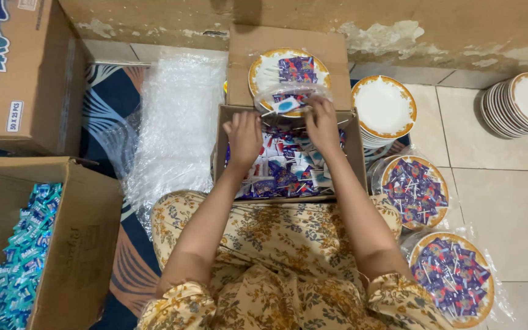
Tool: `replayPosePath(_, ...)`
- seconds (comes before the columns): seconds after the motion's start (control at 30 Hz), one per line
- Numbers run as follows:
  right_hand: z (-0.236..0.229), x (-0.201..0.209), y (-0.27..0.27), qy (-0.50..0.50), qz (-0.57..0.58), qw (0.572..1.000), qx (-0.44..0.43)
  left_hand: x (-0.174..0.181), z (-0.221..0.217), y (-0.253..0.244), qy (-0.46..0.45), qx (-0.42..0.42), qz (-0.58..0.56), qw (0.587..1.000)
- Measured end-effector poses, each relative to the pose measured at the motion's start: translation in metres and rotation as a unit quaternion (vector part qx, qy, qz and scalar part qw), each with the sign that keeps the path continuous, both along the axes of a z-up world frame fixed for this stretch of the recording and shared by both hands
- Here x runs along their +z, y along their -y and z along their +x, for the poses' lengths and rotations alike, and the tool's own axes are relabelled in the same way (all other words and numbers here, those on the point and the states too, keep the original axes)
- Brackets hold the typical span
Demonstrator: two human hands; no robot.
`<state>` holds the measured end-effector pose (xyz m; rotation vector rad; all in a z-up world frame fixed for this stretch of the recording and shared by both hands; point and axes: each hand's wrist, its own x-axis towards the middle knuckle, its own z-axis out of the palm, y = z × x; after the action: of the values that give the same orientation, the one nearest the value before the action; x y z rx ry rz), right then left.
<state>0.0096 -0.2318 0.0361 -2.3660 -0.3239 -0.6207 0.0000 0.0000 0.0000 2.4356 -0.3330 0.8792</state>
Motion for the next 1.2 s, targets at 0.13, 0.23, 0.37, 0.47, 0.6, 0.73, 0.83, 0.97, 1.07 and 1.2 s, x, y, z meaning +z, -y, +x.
replayPosePath(0.13,-0.039,-0.018,0.024,-0.005,0.042,0.997,-0.063,0.04,0.012,0.02,0.023,0.007,0.051,0.998)
replayPosePath(0.23,-0.06,-0.051,0.043,-0.031,0.018,0.996,-0.081,0.023,0.024,0.033,0.078,0.01,0.112,0.991)
replayPosePath(0.37,-0.074,-0.081,0.051,-0.078,0.033,0.994,-0.072,0.022,0.015,0.058,0.064,-0.087,0.128,0.986)
replayPosePath(0.47,-0.075,-0.092,0.05,-0.105,0.055,0.991,-0.065,0.016,0.024,0.073,0.001,-0.105,0.123,0.987)
replayPosePath(0.6,-0.068,-0.105,0.057,-0.133,0.054,0.988,-0.06,0.001,0.048,0.084,0.023,-0.12,0.136,0.983)
replayPosePath(0.73,-0.064,-0.113,0.062,-0.149,0.044,0.986,-0.056,-0.004,0.057,0.088,-0.022,-0.145,0.065,0.987)
replayPosePath(0.83,-0.069,-0.101,0.055,-0.184,0.061,0.979,-0.065,0.001,0.064,0.093,-0.114,-0.099,0.047,0.987)
replayPosePath(0.97,-0.071,-0.098,0.054,-0.202,0.056,0.976,-0.06,0.006,0.072,0.094,-0.135,-0.101,0.112,0.979)
replayPosePath(1.07,-0.071,-0.096,0.054,-0.211,0.055,0.974,-0.059,0.006,0.068,0.099,-0.077,-0.085,0.121,0.986)
replayPosePath(1.2,-0.075,-0.077,0.042,-0.252,0.028,0.965,-0.064,0.0,0.053,0.102,0.008,-0.144,0.141,0.979)
